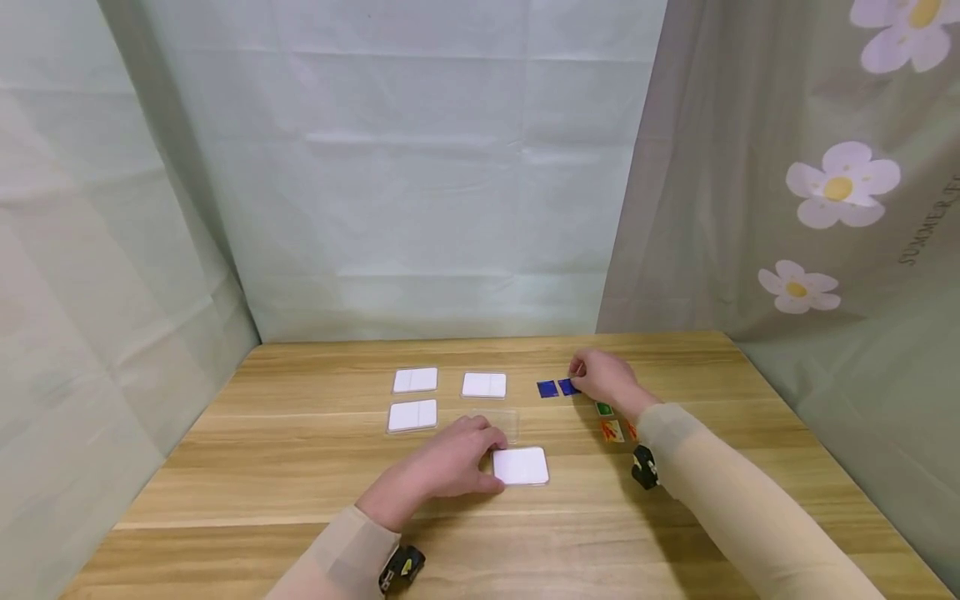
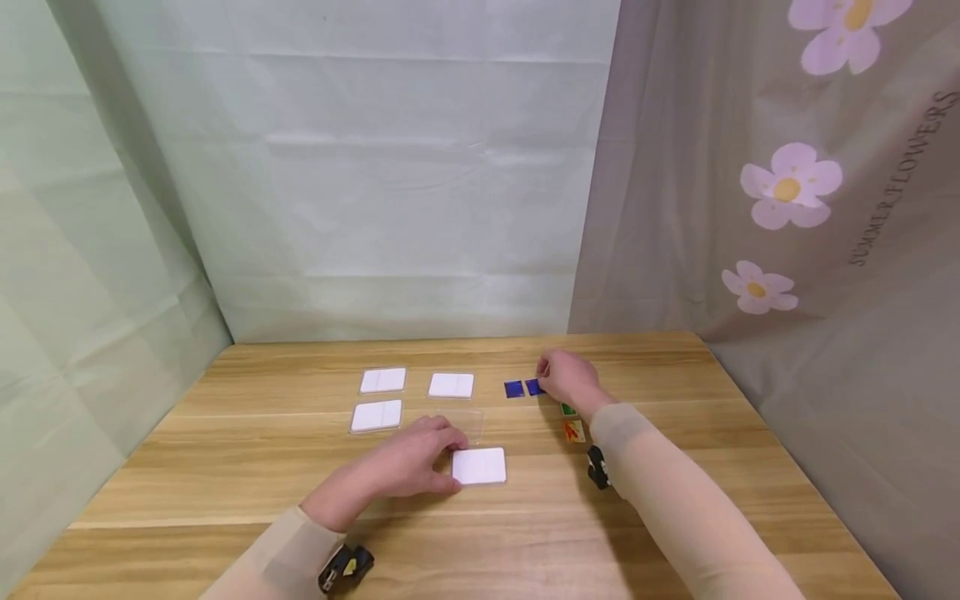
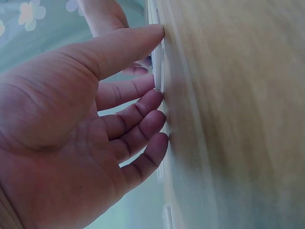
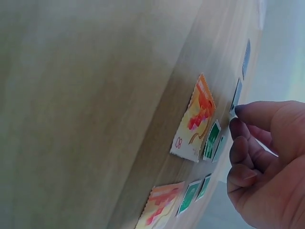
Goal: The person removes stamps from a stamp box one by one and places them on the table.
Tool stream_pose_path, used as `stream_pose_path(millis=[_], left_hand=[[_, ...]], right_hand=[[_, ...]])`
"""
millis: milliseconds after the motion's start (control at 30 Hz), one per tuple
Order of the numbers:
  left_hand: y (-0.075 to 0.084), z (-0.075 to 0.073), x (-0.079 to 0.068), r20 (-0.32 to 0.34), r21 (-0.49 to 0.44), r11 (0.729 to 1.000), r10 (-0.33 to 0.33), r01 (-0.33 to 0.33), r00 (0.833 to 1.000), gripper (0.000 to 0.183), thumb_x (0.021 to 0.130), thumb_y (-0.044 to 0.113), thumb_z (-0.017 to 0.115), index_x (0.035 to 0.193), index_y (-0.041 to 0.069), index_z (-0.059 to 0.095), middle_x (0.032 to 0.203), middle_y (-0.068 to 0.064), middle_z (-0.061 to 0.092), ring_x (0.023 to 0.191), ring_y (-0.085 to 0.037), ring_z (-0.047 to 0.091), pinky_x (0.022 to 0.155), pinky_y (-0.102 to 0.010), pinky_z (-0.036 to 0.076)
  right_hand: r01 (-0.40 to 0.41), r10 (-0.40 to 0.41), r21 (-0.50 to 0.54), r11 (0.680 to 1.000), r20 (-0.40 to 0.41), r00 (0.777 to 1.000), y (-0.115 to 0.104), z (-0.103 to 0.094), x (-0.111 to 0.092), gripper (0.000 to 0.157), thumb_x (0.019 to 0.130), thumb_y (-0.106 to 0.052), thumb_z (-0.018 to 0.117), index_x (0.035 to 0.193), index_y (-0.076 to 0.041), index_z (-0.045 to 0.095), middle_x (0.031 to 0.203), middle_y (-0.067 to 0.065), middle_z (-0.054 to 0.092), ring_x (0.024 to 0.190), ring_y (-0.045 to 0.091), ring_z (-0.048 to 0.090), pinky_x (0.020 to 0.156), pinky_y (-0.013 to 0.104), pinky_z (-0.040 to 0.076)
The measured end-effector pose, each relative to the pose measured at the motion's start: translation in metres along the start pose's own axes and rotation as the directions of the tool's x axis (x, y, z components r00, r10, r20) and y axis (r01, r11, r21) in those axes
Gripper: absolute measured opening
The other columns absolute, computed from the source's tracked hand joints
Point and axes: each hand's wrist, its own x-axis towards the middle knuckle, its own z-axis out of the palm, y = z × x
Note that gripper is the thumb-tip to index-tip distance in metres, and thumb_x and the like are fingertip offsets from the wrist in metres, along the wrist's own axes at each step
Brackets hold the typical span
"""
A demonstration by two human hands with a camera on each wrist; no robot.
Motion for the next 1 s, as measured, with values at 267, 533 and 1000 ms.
stream_pose_path(millis=[267,533,1000], left_hand=[[0.002,0.001,-0.003,0.013,-0.015,1.0,-0.01,0.01,1.0,0.05,0.088,0.03,0.096,0.128,0.009,0.076,0.122,-0.003,0.068,0.105,-0.017,0.058,0.095,-0.037,0.055],[0.003,-0.003,-0.003,0.014,-0.022,1.0,-0.019,0.02,1.0,0.05,0.088,0.029,0.096,0.128,0.007,0.075,0.123,-0.005,0.068,0.106,-0.019,0.057,0.095,-0.038,0.055],[0.003,-0.004,-0.001,0.037,0.003,1.0,-0.029,0.029,0.999,0.052,0.089,0.032,0.094,0.132,0.009,0.075,0.128,-0.007,0.068,0.111,-0.021,0.06,0.1,-0.041,0.055]], right_hand=[[-0.008,0.008,0.067,0.998,-0.007,1.0,0.0,-0.002,-0.008,0.016,0.105,-0.018,0.074,0.116,-0.006,0.074,0.112,0.012,0.075,0.1,0.029,0.069,0.093,0.05,0.058],[0.12,-0.121,0.117,0.986,0.001,0.993,-0.012,-0.006,-0.027,0.012,0.103,-0.013,0.074,0.113,-0.006,0.076,0.102,0.004,0.076,0.092,0.022,0.069,0.085,0.046,0.058],[0.22,-0.258,0.285,0.933,0.101,0.961,-0.042,0.004,-0.082,0.023,0.103,-0.013,0.079,0.124,-0.002,0.076,0.102,-0.002,0.072,0.093,0.014,0.065,0.083,0.036,0.056]])
